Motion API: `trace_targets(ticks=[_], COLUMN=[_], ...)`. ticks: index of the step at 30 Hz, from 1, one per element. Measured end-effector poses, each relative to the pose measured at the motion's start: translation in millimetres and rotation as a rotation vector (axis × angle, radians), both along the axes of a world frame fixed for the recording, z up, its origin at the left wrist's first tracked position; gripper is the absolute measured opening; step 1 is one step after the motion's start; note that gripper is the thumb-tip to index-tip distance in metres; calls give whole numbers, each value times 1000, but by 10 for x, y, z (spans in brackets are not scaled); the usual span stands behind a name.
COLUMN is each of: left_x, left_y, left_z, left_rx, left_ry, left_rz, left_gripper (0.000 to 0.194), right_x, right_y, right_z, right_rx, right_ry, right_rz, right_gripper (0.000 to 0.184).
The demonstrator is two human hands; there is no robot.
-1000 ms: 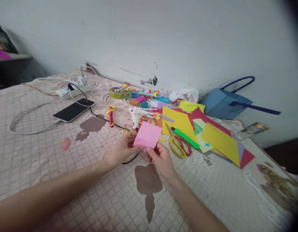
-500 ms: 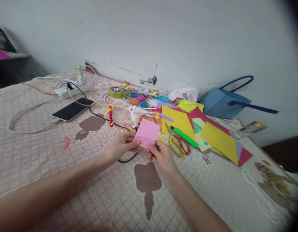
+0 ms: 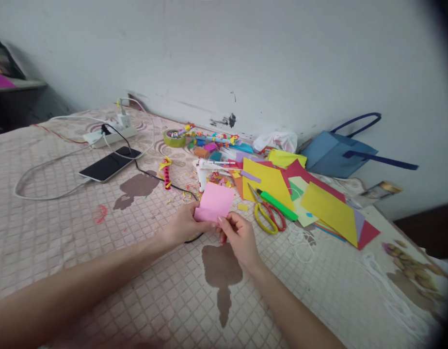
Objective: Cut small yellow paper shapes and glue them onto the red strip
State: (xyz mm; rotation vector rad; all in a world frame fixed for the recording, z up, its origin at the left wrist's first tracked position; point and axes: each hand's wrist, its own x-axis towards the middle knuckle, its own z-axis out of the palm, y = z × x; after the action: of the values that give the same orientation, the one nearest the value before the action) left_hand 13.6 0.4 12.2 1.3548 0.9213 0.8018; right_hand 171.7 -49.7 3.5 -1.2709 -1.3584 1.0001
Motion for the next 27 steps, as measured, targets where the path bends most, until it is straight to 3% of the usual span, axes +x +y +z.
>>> trace_targets(ticks=[8, 12, 16, 23, 27], left_x=[-48, -67, -71, -105, -100], left_y=[58, 69, 60, 130, 154], left_z=[64, 72, 64, 48, 57], left_rx=[-215, -212, -230, -371, -367], left_ry=[-147, -176, -161, -305, -350], left_rz=[-40, -55, -55, -198, -143], left_gripper=[38, 36, 31, 28, 27], right_x=[40, 47, 53, 137, 185], right_y=[46, 65, 73, 110, 140], right_z=[-11, -49, -67, 5, -16], right_rx=[22, -59, -97, -105, -99], right_ry=[45, 145, 97, 99, 91], right_rz=[-62, 0, 18, 51, 55], right_gripper=[28, 26, 27, 30, 31])
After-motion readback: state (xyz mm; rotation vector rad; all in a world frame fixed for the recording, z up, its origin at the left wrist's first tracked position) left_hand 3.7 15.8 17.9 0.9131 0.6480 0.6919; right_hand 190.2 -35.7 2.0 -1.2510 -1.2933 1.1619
